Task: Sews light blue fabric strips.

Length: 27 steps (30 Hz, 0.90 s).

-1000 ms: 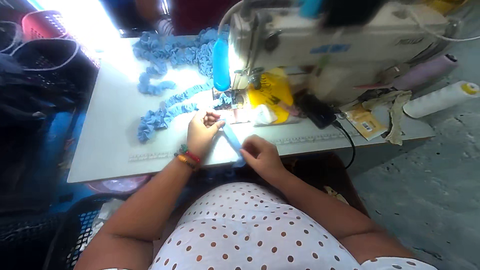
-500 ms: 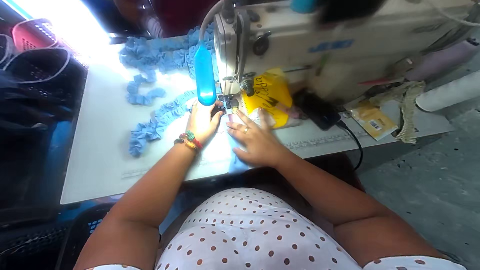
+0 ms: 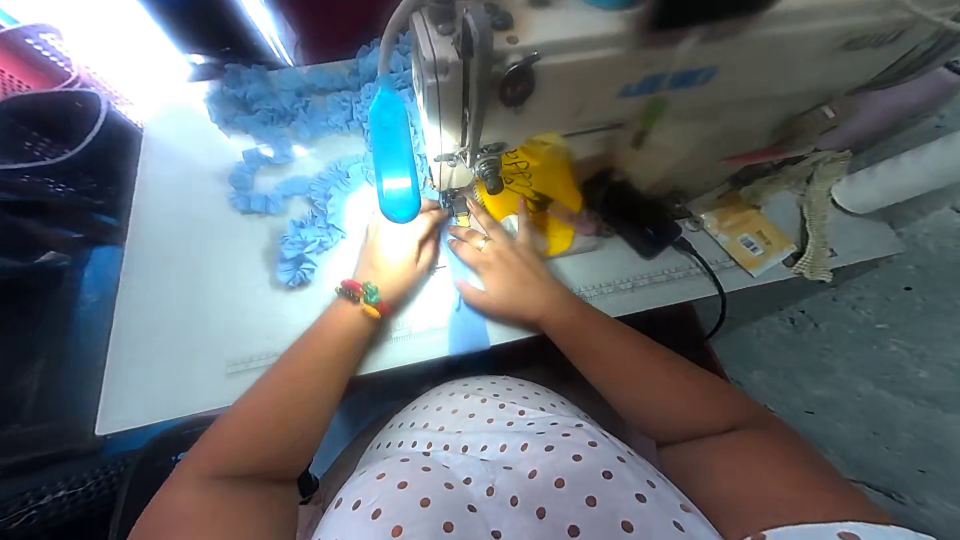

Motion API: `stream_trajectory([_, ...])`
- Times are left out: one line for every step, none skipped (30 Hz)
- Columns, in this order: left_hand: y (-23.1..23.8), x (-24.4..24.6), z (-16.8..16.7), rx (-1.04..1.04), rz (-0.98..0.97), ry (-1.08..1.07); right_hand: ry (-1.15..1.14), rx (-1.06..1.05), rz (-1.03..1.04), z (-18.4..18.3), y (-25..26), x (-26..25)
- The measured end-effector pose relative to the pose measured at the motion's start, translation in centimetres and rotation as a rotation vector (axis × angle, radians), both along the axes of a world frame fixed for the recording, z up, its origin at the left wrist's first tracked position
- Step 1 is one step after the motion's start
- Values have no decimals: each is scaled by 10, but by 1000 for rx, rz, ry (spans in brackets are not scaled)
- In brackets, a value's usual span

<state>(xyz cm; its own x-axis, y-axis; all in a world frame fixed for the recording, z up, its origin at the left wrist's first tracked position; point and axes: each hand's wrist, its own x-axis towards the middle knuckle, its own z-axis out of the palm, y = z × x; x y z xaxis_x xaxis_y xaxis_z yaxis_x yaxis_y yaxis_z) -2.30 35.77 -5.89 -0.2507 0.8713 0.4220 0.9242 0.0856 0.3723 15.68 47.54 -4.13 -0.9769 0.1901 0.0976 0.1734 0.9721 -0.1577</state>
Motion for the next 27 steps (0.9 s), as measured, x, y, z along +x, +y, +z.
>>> stream_trajectory([-4, 6, 1, 1, -53, 78, -1, -8, 1, 0, 0, 0])
stream_trajectory([-7, 9, -2, -9, -68, 140, 1, -11, 1, 0, 1, 0])
stream_trajectory([-8, 9, -4, -42, -61, 173, 2, -10, -2, 0, 1, 0])
stream_trajectory([-8, 8, -6, -87, -48, 174, 9, -4, -7, -1, 1, 0])
stream_trajectory([-7, 7, -6, -125, -39, 159, 13, -1, -13, -2, 2, -1])
stream_trajectory([-6, 6, -6, -151, -31, 145, 12, -2, -22, -2, 2, -1])
stream_trajectory([-6, 5, -6, -169, -23, 135, 10, -2, -33, -2, 1, -2])
stream_trajectory([-5, 5, -6, -179, -18, 128, 8, 0, -42, -2, 1, -2])
stream_trajectory([-4, 5, -6, -180, -16, 121, 9, 5, -46, -2, 1, -3])
stream_trajectory([-4, 5, -6, -173, -18, 115, 9, 6, -48, -3, 0, -3])
stream_trajectory([-4, 5, -6, -163, -18, 114, 11, 3, -49, -4, 0, -3])
stream_trajectory([-4, 6, -6, -154, -20, 113, 9, 1, -49, -4, 0, -3])
stream_trajectory([-4, 6, -7, -151, -21, 110, 9, -5, -47, -3, 0, -2])
stream_trajectory([-5, 7, -7, -148, -22, 107, 18, -13, -42, -3, 0, -1])
stream_trajectory([-5, 7, -7, -147, -22, 101, 34, -19, -35, -3, -1, -1])
stream_trajectory([-5, 7, -7, -147, -25, 94, 51, -24, -26, -4, 0, -1])
stream_trajectory([-4, 7, -6, -150, -27, 90, 70, -26, -19, -5, 0, -1])
stream_trajectory([-4, 7, -6, -164, -28, 81, 77, -24, -20, -5, 0, -2])
stream_trajectory([-3, 6, -5, -182, -30, 72, 74, -23, -27, -6, 0, -2])
stream_trajectory([-3, 5, -5, -203, -33, 63, 61, -20, -37, -6, -1, -3])
stream_trajectory([-2, 3, -5, -213, -37, 56, 51, -14, -46, -5, -2, -3])
stream_trajectory([-1, 2, -6, -217, -40, 53, 44, -4, -54, -5, -2, -3])
stream_trajectory([-2, 1, -7, -210, -39, 51, 37, 4, -57, -5, -3, -3])
stream_trajectory([-3, 2, -6, -202, -27, 44, 35, 8, -58, -4, -3, -3])
stream_trajectory([-7, 6, -4, -192, 6, 19, 41, 6, -57, -4, -4, -2])
stream_trajectory([-13, 15, 1, -170, 64, -32, 59, -5, -53, -3, -4, -1])
stream_trajectory([-22, 29, 7, -160, 143, -102, 98, -22, -45, -2, -3, 2])
